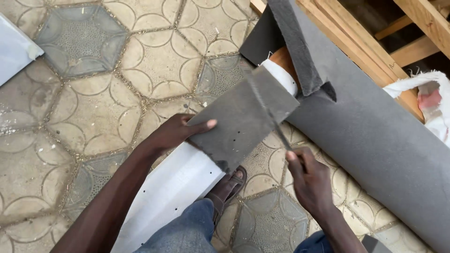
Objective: Cutting and trimming foam sheets using a handheld blade in a workshop environment.
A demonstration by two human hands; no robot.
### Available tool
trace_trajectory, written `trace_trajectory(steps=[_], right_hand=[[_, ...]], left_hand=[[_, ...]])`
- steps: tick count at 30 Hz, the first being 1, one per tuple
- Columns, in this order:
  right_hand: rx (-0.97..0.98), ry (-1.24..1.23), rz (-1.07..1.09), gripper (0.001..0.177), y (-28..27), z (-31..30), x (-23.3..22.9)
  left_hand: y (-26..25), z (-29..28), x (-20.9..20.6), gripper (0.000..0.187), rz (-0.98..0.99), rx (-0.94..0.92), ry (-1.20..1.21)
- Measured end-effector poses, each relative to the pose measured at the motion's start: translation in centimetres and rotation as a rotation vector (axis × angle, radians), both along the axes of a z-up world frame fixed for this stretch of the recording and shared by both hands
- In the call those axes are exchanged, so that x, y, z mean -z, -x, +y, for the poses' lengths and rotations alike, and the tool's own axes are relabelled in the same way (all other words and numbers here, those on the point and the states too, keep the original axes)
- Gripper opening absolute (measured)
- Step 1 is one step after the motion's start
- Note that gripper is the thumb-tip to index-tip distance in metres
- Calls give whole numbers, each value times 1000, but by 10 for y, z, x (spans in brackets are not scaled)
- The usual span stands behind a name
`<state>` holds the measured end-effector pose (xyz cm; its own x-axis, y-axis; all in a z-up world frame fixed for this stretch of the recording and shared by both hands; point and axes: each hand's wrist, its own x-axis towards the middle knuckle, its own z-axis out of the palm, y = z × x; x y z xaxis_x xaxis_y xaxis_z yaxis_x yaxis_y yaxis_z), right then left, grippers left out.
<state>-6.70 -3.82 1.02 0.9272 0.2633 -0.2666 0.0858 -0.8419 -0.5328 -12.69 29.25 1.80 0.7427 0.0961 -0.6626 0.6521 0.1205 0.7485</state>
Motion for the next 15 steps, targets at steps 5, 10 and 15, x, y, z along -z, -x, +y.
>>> trace_trajectory(steps=[5,10,15], right_hand=[[-268,-46,-407,23,-19,65,2],[-332,123,-445,26,-29,81,15],[-389,178,-493,30,-26,77,14]], left_hand=[[-23,-10,43,84,-266,222,-650],[-14,-21,46,57,-730,18,-1078],[-45,-32,20,26,-1224,202,-1238]])
